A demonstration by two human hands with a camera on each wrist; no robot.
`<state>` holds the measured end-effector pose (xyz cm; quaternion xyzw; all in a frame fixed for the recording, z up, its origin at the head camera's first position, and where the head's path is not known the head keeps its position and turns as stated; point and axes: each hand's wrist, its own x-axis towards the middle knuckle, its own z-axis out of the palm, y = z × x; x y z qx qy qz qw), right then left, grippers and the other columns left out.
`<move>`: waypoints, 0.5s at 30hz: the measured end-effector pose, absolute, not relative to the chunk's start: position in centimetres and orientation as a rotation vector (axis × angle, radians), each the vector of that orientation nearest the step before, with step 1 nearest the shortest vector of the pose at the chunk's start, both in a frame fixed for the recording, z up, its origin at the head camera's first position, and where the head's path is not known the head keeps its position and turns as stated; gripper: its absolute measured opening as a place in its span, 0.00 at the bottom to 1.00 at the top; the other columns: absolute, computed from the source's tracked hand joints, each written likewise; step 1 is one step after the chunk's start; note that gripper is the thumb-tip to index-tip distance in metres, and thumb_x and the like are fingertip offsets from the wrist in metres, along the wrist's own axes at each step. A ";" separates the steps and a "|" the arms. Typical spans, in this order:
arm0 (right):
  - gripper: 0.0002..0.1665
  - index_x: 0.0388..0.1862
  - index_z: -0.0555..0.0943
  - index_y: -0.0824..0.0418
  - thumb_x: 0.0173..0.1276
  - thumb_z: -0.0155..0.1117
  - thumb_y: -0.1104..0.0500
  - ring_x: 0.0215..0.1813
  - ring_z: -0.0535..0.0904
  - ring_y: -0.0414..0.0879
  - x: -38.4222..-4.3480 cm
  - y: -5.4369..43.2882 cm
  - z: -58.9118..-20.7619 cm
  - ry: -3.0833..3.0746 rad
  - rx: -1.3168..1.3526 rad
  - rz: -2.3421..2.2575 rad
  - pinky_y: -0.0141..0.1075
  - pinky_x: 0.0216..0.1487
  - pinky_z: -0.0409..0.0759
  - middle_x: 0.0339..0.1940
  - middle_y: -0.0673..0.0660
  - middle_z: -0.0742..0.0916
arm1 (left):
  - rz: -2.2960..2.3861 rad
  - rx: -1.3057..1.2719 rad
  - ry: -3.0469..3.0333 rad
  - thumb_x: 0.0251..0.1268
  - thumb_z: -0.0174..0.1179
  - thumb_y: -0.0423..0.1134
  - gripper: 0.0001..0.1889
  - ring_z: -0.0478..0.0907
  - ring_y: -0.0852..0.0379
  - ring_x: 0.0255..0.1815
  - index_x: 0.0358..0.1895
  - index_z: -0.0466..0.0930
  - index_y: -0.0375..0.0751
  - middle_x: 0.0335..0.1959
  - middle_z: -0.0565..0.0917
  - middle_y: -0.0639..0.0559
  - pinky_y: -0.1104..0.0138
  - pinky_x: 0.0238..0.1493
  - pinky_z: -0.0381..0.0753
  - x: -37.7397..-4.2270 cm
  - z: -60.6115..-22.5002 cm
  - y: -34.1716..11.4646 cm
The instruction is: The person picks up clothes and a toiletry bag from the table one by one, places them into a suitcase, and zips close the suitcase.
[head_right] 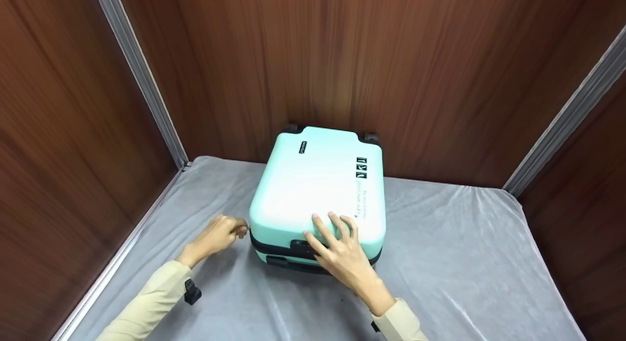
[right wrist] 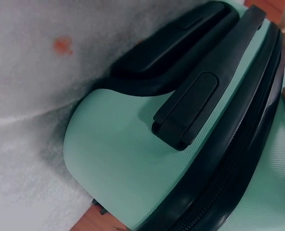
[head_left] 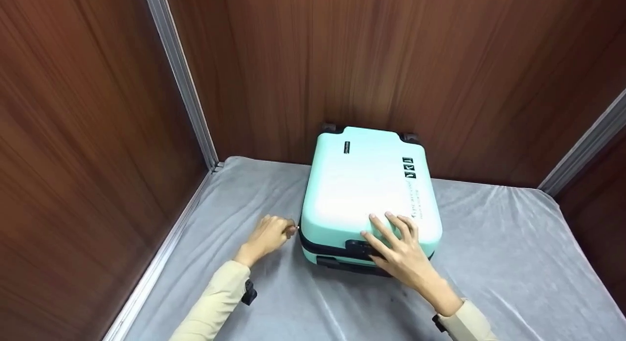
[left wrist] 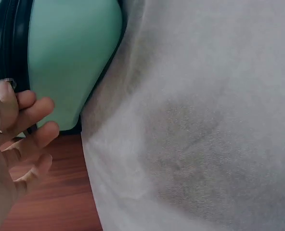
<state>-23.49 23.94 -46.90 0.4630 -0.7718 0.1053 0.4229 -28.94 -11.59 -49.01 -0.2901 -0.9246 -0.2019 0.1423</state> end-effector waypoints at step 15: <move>0.51 0.65 0.78 0.58 0.37 0.87 0.53 0.63 0.69 0.70 -23.6 24.2 -46.9 -1.906 1.158 0.221 0.63 0.57 0.61 0.66 0.68 0.76 | -0.564 -0.407 -2.611 0.56 0.61 0.29 0.11 0.72 0.51 0.18 0.20 0.81 0.48 0.18 0.81 0.55 0.57 0.31 0.63 -29.7 -49.9 -9.6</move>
